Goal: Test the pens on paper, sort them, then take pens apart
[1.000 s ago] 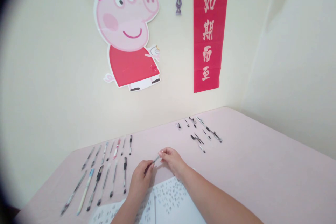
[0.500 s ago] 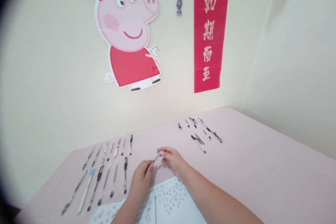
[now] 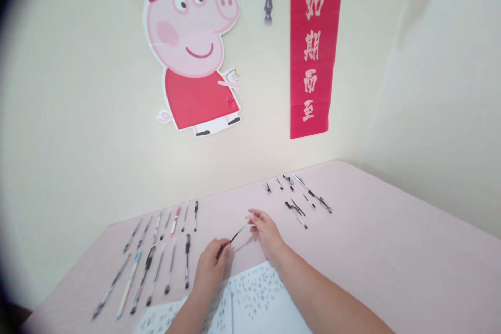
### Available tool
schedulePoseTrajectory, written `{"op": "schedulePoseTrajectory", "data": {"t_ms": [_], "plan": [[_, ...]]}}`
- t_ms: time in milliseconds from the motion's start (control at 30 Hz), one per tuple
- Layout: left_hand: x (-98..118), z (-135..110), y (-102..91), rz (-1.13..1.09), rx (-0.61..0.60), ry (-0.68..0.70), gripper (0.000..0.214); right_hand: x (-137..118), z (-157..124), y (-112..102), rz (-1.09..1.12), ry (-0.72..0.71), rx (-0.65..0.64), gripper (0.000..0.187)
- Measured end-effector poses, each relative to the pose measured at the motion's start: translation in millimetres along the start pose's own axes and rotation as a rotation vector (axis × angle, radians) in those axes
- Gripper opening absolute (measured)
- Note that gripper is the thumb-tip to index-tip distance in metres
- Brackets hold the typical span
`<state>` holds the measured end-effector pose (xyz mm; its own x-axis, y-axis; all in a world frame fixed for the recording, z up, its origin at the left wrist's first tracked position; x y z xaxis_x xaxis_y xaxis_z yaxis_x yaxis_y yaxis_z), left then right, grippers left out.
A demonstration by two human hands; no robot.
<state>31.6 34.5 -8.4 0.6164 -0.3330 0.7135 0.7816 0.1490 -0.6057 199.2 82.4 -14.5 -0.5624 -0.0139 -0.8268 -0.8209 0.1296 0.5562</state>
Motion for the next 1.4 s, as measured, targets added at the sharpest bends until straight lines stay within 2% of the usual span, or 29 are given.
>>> {"op": "schedulePoseTrajectory", "data": {"t_ms": [167, 300, 400, 633, 767, 967, 1100, 1200, 1400], "plan": [[-2.6, 0.1, 0.5, -0.005, -0.005, -0.008, 0.023, -1.6, 5.5, -7.1, 0.01, -0.073, 0.077, 0.028], [-2.5, 0.1, 0.7, -0.013, 0.0, -0.019, 0.022, -1.2, 7.8, -10.7, -0.129, -0.129, 0.134, 0.026], [-3.3, 0.1, 1.4, -0.019, -0.001, -0.025, 0.022, 2.4, 7.8, -11.6, -0.364, -0.211, 0.127, 0.026], [-4.9, -0.2, 1.6, -0.009, 0.008, -0.015, 0.022, 5.9, -4.3, -4.9, -1.141, -0.36, -0.092, 0.018], [-1.5, -0.3, 0.0, -0.008, 0.022, -0.012, 0.022, -0.7, -10.7, -2.8, -1.377, -0.404, -0.137, 0.018], [-0.5, 0.0, -0.7, -0.001, 0.023, -0.008, 0.022, 2.4, -8.5, -7.7, -1.409, -0.529, -0.143, 0.015], [-0.8, 0.2, -1.4, 0.01, 0.043, -0.01, 0.021, -1.5, -10.9, -4.6, -1.299, -0.64, -0.144, 0.031], [-0.7, 0.3, -1.9, 0.024, 0.056, -0.027, 0.02, -7.5, -16.6, 2.0, -1.209, -0.725, -0.209, 0.037], [-1.6, 0.6, -1.9, 0.034, 0.048, -0.009, 0.02, -9.2, -22.4, 9.6, -1.131, -0.766, -0.342, 0.029]]}}
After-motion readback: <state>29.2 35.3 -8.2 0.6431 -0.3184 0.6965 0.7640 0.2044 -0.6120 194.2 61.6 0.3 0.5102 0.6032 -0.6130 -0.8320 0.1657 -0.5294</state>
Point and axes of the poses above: each hand's wrist, its own z-axis towards the middle knuckle, its own y-axis out of the palm, x = y × z, the point moved 1 cm from there along z, towards the middle knuckle, and after that the axes turned 1 degree about y, right-handed, at the moved point
